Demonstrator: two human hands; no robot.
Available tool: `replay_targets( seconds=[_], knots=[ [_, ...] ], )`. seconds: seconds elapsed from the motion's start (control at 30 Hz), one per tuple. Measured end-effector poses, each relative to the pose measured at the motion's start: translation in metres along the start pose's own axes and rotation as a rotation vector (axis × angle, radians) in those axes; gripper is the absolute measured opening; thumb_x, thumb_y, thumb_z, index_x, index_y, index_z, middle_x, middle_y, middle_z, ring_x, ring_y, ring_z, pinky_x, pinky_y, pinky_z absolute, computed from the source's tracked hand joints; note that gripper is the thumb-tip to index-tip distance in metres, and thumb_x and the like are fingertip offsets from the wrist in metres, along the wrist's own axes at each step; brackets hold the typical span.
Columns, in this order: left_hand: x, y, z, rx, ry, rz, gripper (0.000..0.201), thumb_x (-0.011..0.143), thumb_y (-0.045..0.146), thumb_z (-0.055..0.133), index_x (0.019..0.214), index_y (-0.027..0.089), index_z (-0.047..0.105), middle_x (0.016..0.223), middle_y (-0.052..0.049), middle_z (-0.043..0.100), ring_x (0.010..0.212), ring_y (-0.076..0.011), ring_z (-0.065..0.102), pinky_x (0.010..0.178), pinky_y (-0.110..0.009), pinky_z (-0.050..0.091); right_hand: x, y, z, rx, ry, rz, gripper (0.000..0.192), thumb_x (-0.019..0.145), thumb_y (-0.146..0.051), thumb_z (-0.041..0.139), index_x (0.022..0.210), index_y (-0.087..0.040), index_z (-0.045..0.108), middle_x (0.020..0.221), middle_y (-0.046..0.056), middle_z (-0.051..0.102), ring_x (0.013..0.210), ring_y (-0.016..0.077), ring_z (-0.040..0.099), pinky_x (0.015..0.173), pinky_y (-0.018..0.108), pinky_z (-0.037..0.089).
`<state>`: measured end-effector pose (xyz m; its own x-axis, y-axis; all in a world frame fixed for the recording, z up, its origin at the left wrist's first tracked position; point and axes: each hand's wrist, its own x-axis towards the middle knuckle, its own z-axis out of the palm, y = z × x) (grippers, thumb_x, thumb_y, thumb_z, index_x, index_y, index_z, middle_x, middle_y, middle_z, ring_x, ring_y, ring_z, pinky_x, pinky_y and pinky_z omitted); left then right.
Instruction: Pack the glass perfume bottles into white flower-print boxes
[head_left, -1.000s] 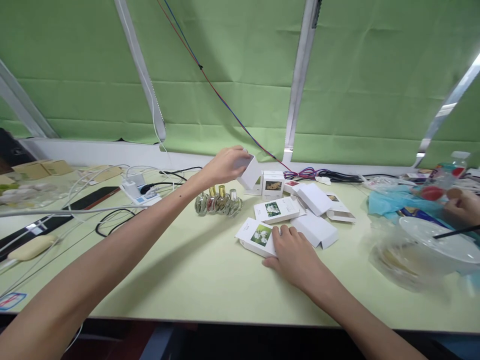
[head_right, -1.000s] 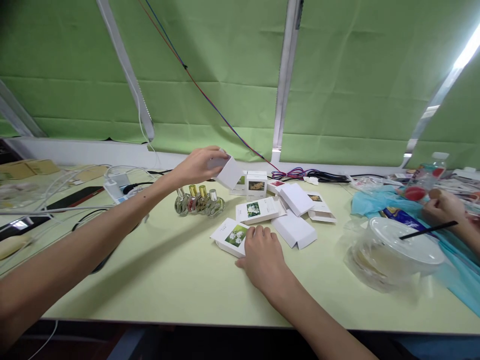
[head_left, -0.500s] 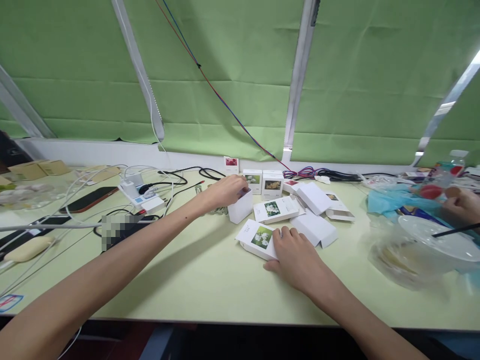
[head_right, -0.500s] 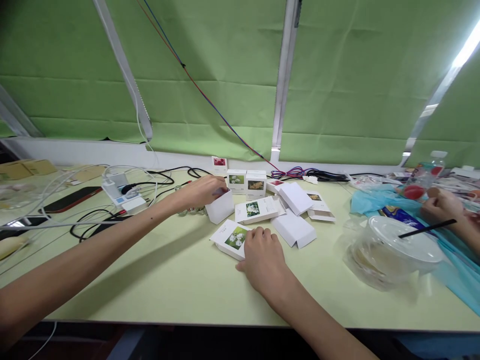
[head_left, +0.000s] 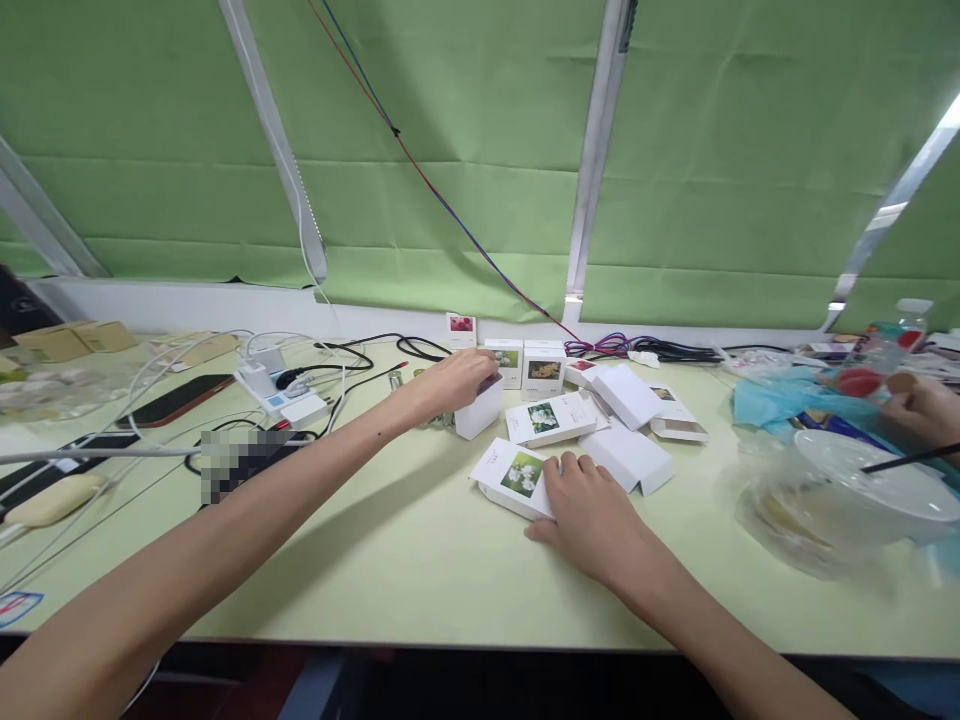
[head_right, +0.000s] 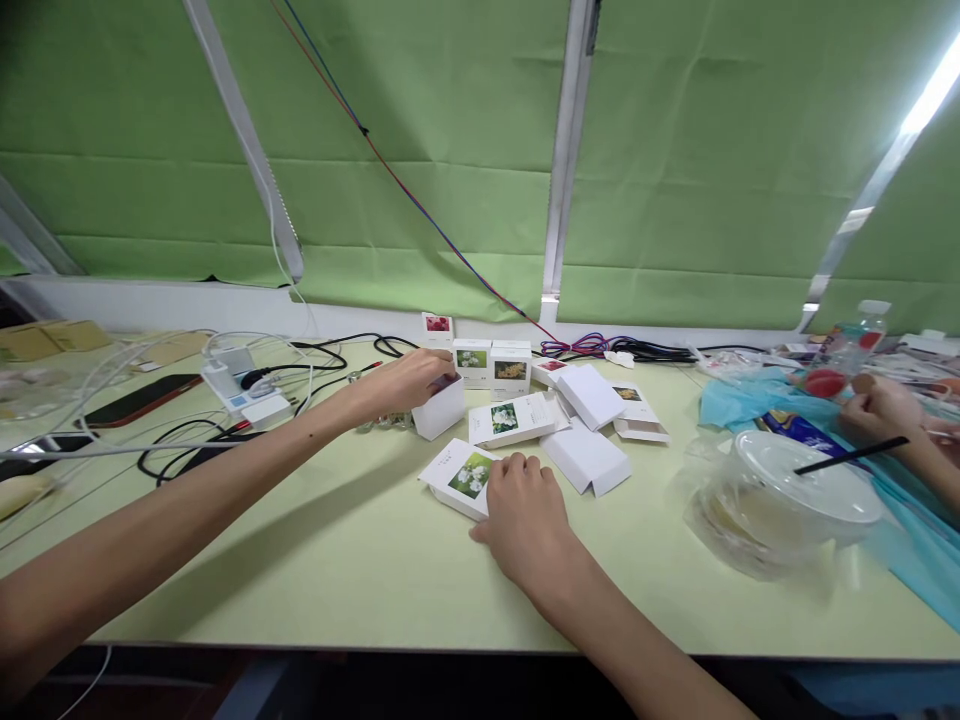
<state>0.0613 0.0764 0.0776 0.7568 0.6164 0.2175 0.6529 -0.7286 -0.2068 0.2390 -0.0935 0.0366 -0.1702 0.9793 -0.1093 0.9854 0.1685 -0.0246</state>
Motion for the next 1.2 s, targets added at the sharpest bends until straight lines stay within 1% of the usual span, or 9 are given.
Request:
replay_targets(
  seconds=[0.2, 0.37, 0.43, 0.53, 0.67, 0.73, 0.87, 1.07, 1.2],
  knots=[
    [0.001, 0.004, -0.014, -0.100, 0.088, -0.046, 0.034, 0.086, 0.004, 0.049, 0.102, 0.017, 0.076, 0.107, -0.009, 0.074, 0.097, -0.0224, 0.068, 0.084, -0.030, 0.050, -0.001, 0.002, -0.004, 0.038, -0.019, -0.011, 0.052, 0.090, -0.036, 0.070, 0.129, -0.004, 0.059, 0.126, 0.024, 0.063, 0.118, 0.0373, 0.059, 0.097, 0.044, 0.047],
    [0.003, 0.014, -0.031, -0.360, 0.421, -0.139, 0.031, 0.085, 0.012, 0.053, 0.104, 0.018, 0.078, 0.104, -0.006, 0.076, 0.096, -0.0204, 0.069, 0.089, -0.029, 0.051, -0.013, 0.014, -0.018, 0.144, -0.001, -0.125, 0.032, 0.095, -0.036, 0.059, 0.117, -0.012, 0.064, 0.116, 0.019, 0.067, 0.110, 0.0357, 0.063, 0.089, 0.042, 0.048],
    [0.007, 0.020, -0.030, -0.529, 0.473, -0.210, 0.029, 0.085, 0.017, 0.056, 0.104, 0.018, 0.078, 0.106, -0.006, 0.076, 0.097, -0.0203, 0.069, 0.090, -0.030, 0.052, -0.022, 0.024, -0.028, 0.231, 0.034, -0.177, 0.029, 0.098, -0.037, 0.053, 0.113, -0.017, 0.065, 0.109, 0.015, 0.069, 0.102, 0.0317, 0.066, 0.082, 0.038, 0.048],
    [0.013, 0.030, -0.015, -0.894, 0.412, -0.310, 0.029, 0.089, 0.026, 0.057, 0.108, 0.015, 0.077, 0.113, -0.008, 0.076, 0.101, -0.0218, 0.069, 0.089, -0.031, 0.056, -0.037, 0.043, -0.046, 0.358, 0.148, -0.221, 0.033, 0.102, -0.043, 0.042, 0.108, -0.020, 0.066, 0.096, 0.009, 0.072, 0.086, 0.0247, 0.067, 0.073, 0.032, 0.046],
    [0.019, 0.039, 0.012, -1.254, 0.135, -0.256, 0.037, 0.088, 0.036, 0.064, 0.119, 0.016, 0.071, 0.115, -0.009, 0.074, 0.097, -0.0222, 0.071, 0.082, -0.035, 0.062, -0.040, 0.068, -0.063, 0.464, 0.400, -0.166, 0.041, 0.102, -0.050, 0.037, 0.094, -0.022, 0.065, 0.081, 0.004, 0.070, 0.068, 0.0203, 0.063, 0.061, 0.029, 0.043],
    [0.020, 0.041, 0.021, -1.206, 0.063, -0.272, 0.044, 0.088, 0.035, 0.065, 0.129, 0.018, 0.064, 0.123, -0.011, 0.070, 0.091, -0.0212, 0.073, 0.078, -0.036, 0.063, -0.029, 0.077, -0.067, 0.496, 0.583, -0.068, 0.039, 0.101, -0.049, 0.040, 0.085, -0.021, 0.062, 0.075, 0.004, 0.068, 0.062, 0.0202, 0.060, 0.056, 0.029, 0.042],
    [0.021, 0.040, 0.022, -0.753, 0.085, -0.293, 0.043, 0.092, 0.032, 0.059, 0.132, 0.018, 0.061, 0.126, -0.013, 0.069, 0.091, -0.0240, 0.073, 0.087, -0.041, 0.060, 0.008, 0.090, -0.063, 0.634, 0.886, 0.109, 0.029, 0.094, -0.043, 0.051, 0.082, -0.020, 0.063, 0.081, 0.009, 0.071, 0.073, 0.0256, 0.065, 0.063, 0.035, 0.049],
    [0.023, 0.042, 0.015, -0.347, 0.132, -0.215, 0.033, 0.096, 0.025, 0.051, 0.123, 0.013, 0.066, 0.119, -0.013, 0.071, 0.104, -0.0249, 0.068, 0.097, -0.038, 0.053, 0.049, 0.096, -0.045, 1.421, 0.750, 0.097, 0.038, 0.090, -0.048, 0.059, 0.112, -0.018, 0.066, 0.099, 0.011, 0.075, 0.081, 0.0254, 0.073, 0.068, 0.039, 0.061],
    [0.037, 0.031, 0.010, -0.282, 0.139, -0.247, 0.033, 0.093, 0.017, 0.049, 0.119, 0.014, 0.068, 0.116, -0.013, 0.071, 0.111, -0.0277, 0.066, 0.100, -0.039, 0.050, 0.066, 0.105, -0.035, 1.539, 0.761, 0.121, 0.035, 0.089, -0.039, 0.060, 0.113, -0.015, 0.065, 0.100, 0.012, 0.076, 0.086, 0.0256, 0.073, 0.075, 0.041, 0.061]
  ],
)
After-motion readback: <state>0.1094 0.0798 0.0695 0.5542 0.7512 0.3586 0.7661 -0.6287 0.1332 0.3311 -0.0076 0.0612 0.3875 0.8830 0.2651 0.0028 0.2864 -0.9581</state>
